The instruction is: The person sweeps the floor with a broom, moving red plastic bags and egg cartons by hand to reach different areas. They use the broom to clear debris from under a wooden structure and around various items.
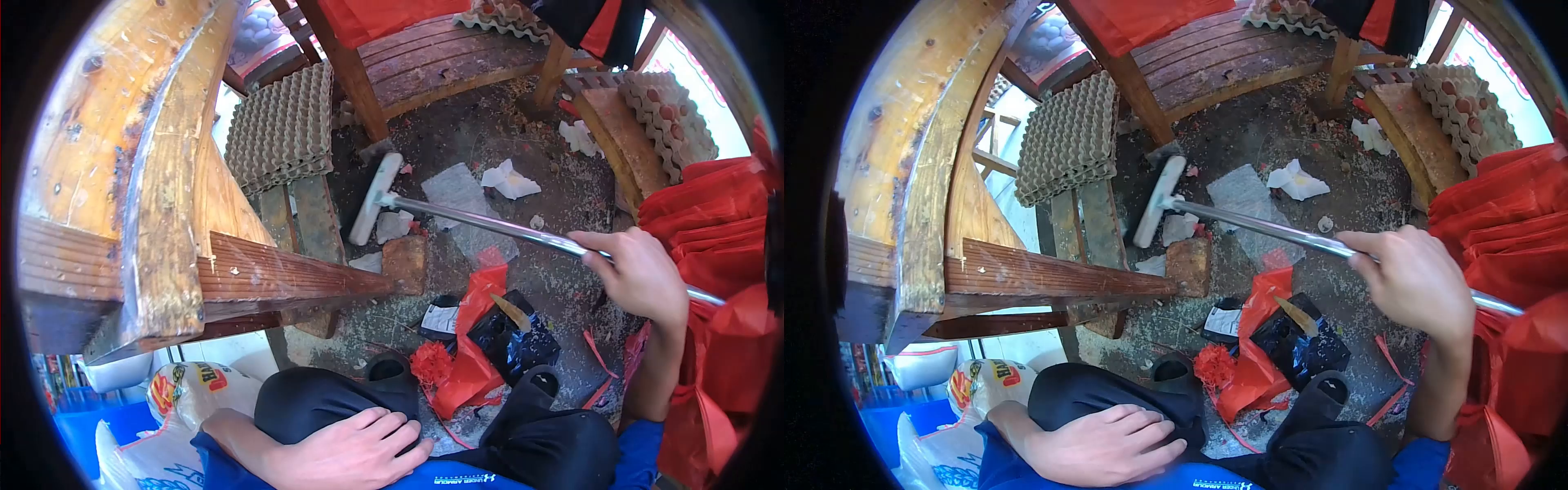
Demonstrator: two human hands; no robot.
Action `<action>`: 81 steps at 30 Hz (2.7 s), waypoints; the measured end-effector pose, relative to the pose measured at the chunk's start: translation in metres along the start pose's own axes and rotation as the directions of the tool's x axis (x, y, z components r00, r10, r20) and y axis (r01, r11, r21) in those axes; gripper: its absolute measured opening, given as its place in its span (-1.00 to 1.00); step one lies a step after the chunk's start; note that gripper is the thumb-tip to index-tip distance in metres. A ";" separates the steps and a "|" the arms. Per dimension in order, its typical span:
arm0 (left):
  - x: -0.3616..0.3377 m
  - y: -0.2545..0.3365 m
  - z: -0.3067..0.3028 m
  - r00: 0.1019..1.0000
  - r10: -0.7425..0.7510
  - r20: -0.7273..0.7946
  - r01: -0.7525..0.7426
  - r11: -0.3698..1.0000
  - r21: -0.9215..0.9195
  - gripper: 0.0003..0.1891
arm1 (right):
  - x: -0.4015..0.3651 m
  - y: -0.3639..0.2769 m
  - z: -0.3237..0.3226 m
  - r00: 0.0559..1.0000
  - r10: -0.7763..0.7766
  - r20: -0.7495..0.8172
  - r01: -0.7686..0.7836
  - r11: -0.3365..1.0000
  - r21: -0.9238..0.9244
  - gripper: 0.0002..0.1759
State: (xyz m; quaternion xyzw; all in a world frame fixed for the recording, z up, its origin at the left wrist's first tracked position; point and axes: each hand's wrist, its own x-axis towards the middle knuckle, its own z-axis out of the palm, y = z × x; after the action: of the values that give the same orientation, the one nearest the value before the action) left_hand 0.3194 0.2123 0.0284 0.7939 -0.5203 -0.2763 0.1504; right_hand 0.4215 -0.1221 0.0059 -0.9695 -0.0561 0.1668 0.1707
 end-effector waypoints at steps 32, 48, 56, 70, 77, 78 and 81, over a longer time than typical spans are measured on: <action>0.026 -0.024 -0.006 0.976 -0.152 0.155 0.159 0.987 -0.036 -0.54 | 0.290 -0.121 0.218 0.921 -0.378 0.097 0.313 0.865 0.393 -0.63; 0.018 -0.017 0.002 0.999 -0.029 0.037 0.025 0.995 0.093 -0.60 | 0.099 0.044 0.028 0.958 -0.248 0.145 0.200 0.938 0.284 -0.50; 0.017 0.001 0.004 0.995 -0.075 0.063 0.069 0.993 0.097 -0.61 | 0.166 0.007 0.074 0.867 -0.482 0.130 0.430 0.854 0.293 -0.50; 0.009 0.007 0.001 0.999 -0.019 0.036 0.013 0.988 0.151 -0.62 | 0.128 -0.007 -0.111 0.942 -0.160 -0.296 -0.019 0.853 -0.522 -0.63; 0.006 0.008 0.002 1.000 0.015 0.007 -0.016 0.990 0.141 -0.62 | 0.092 -0.021 -0.128 0.869 -0.267 -0.417 0.054 0.888 -0.457 -0.67; 0.007 0.010 0.003 1.000 0.020 0.005 -0.021 0.991 0.136 -0.62 | 0.091 -0.032 -0.129 0.921 -0.170 -0.352 0.011 0.911 -0.411 -0.67; 0.007 0.012 0.004 0.999 0.031 0.012 -0.032 0.991 0.132 -0.63 | 0.095 -0.045 -0.111 0.948 -0.205 -0.242 0.077 0.889 -0.452 -0.61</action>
State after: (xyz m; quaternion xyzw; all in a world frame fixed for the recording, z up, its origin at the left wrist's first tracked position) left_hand 0.3104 0.2010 0.0299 0.7925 -0.5507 -0.2427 0.0991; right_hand 0.5458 -0.0988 0.0909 -0.9899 -0.1379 -0.0033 -0.0329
